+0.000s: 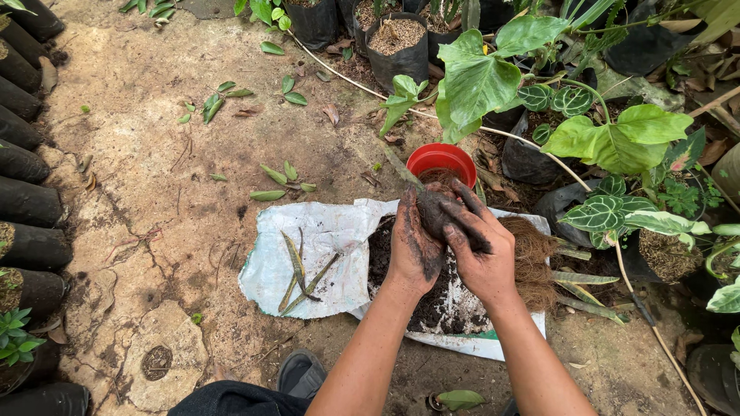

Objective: The person sits on the ground in a plant nursery and pots a snake plant cutting. They handle the rooted cutting, mix soil with coco coir fiber by hand, pack the soil ball around the roots, and press the rooted cutting into a red plastic pot.

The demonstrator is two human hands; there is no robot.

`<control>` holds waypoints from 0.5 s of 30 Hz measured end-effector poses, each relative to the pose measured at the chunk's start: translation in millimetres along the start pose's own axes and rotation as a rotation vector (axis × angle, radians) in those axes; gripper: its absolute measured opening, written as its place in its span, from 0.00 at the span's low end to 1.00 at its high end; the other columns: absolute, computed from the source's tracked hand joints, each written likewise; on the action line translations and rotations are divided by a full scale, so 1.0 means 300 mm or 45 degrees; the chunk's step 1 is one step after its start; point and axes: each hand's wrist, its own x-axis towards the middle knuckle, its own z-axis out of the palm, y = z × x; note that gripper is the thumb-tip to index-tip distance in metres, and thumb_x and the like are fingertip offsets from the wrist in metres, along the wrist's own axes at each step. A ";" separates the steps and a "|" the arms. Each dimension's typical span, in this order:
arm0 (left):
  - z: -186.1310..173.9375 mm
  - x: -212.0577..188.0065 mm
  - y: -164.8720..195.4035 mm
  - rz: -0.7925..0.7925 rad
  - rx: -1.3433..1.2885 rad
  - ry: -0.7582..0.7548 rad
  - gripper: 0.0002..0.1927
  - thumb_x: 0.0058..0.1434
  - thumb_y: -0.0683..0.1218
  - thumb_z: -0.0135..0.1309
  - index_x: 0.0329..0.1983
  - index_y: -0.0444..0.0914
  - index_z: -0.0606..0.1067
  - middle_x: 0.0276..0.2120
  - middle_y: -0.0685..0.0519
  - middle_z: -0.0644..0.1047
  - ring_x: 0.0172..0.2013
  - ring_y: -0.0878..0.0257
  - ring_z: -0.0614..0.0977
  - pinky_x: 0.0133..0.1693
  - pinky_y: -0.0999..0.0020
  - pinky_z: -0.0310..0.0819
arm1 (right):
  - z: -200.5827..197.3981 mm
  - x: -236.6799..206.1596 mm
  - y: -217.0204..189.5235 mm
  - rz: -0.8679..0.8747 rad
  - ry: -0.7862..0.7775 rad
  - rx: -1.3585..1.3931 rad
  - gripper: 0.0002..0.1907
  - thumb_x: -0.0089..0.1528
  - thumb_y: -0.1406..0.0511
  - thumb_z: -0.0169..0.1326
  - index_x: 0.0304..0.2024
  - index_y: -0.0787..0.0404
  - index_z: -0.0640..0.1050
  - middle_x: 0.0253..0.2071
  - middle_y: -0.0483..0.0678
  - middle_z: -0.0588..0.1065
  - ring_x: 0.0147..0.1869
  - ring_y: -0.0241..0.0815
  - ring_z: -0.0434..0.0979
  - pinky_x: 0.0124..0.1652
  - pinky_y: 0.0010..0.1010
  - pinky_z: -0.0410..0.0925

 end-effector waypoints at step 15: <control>0.028 -0.006 0.031 0.024 0.380 0.141 0.26 0.73 0.59 0.43 0.60 0.36 0.69 0.52 0.50 0.76 0.57 0.59 0.76 0.62 0.59 0.68 | 0.006 0.035 0.007 0.547 -0.121 0.184 0.30 0.57 0.69 0.64 0.62 0.62 0.73 0.54 0.51 0.79 0.58 0.39 0.79 0.57 0.31 0.70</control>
